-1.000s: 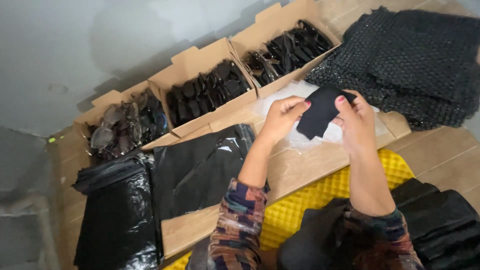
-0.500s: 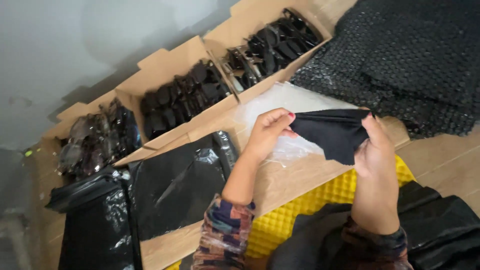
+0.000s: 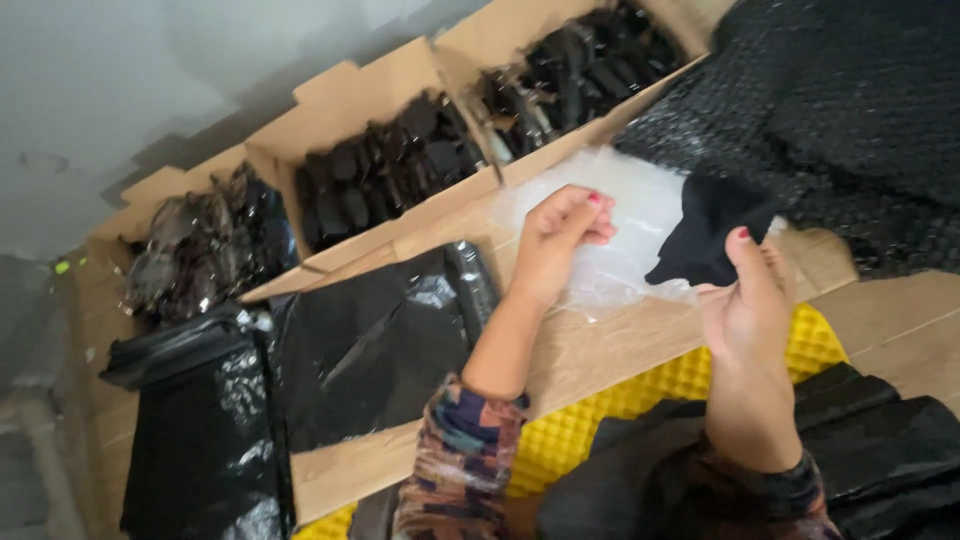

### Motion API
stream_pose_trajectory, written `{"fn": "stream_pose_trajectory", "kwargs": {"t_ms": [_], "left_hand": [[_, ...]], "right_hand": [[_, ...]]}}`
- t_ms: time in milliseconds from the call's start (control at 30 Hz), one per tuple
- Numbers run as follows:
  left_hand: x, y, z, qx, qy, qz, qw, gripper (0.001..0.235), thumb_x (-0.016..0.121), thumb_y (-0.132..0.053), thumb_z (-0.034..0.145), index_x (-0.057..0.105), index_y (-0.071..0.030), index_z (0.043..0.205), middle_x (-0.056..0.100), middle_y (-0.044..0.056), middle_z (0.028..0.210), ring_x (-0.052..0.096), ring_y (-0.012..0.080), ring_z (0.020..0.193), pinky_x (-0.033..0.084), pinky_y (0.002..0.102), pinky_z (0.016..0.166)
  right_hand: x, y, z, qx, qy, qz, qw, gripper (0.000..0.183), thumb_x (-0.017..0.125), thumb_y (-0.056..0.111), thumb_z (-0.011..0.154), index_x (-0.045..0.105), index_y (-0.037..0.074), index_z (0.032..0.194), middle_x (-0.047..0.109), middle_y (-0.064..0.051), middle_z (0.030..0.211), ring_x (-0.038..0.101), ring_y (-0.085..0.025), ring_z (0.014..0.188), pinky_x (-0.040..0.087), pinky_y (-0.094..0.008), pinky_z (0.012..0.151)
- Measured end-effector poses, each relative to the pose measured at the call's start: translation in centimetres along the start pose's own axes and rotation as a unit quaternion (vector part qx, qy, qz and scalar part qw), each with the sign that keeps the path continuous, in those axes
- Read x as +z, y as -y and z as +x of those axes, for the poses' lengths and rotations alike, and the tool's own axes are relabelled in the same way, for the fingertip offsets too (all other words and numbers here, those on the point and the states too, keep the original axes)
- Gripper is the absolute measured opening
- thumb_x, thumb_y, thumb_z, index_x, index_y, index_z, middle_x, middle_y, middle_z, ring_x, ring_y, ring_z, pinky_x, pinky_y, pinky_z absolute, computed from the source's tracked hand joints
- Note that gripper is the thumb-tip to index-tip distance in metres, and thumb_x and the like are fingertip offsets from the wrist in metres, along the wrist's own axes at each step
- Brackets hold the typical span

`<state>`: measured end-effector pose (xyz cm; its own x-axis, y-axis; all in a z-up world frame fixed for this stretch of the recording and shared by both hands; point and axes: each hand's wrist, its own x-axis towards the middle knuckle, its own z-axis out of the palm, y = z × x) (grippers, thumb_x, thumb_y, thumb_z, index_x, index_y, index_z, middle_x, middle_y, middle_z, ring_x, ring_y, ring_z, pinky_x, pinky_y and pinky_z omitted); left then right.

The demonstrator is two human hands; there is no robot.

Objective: The person unpacks sunglasses from a black pouch, cleans the lenses with a cloth, and then places the sunglasses into a clear plastic bag. They then place the bagged sunglasses into a black shipping pouch.

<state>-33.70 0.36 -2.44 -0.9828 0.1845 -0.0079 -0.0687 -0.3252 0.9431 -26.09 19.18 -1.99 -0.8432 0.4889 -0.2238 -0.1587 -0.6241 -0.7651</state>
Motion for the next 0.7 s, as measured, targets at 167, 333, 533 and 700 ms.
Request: {"fn": "stream_pose_trajectory", "kwargs": {"t_ms": [167, 333, 533, 700], "left_hand": [[0.0, 2.0, 1.1, 0.017, 0.007, -0.025, 1.000, 0.015, 0.069, -0.024, 0.096, 0.072, -0.010, 0.102, 0.074, 0.006, 0.097, 0.072, 0.0169, 0.079, 0.058, 0.027, 0.072], [0.8, 2.6, 1.6, 0.028, 0.015, -0.028, 0.999, 0.015, 0.068, -0.027, 0.095, 0.072, -0.014, 0.100, 0.071, 0.001, 0.087, 0.070, 0.0131, 0.078, 0.052, 0.025, 0.070], [1.8, 1.0, 0.8, 0.090, 0.028, -0.031, 0.995, 0.020, 0.072, -0.036, 0.090, 0.070, -0.016, 0.089, 0.064, -0.002, 0.076, 0.066, 0.0115, 0.072, 0.051, 0.024, 0.064], [-0.5, -3.8, -0.6, 0.204, 0.026, 0.106, 0.973, 0.029, 0.060, -0.053, 0.098, 0.074, -0.028, 0.103, 0.077, -0.011, 0.097, 0.076, 0.0081, 0.082, 0.053, 0.027, 0.088]], "right_hand": [[0.5, -2.2, -0.7, -0.099, 0.072, -0.062, 0.991, 0.029, 0.071, 0.021, 0.096, 0.070, 0.004, 0.120, 0.072, -0.007, 0.114, 0.070, -0.018, 0.107, 0.062, -0.035, 0.100], [1.8, -2.3, -2.7, -0.137, 0.156, -0.108, 0.972, 0.022, 0.067, 0.026, 0.102, 0.069, 0.010, 0.116, 0.070, -0.005, 0.119, 0.067, -0.016, 0.115, 0.059, -0.036, 0.111], [4.9, -2.0, -6.8, -0.145, 0.165, -0.122, 0.968, 0.029, 0.058, 0.017, 0.105, 0.065, 0.007, 0.131, 0.070, -0.010, 0.128, 0.070, -0.021, 0.122, 0.061, -0.036, 0.113], [6.9, -3.2, -9.7, -0.100, 0.165, -0.086, 0.977, 0.018, 0.062, 0.018, 0.106, 0.067, 0.008, 0.120, 0.073, -0.007, 0.117, 0.072, -0.017, 0.110, 0.063, -0.034, 0.102]]}}
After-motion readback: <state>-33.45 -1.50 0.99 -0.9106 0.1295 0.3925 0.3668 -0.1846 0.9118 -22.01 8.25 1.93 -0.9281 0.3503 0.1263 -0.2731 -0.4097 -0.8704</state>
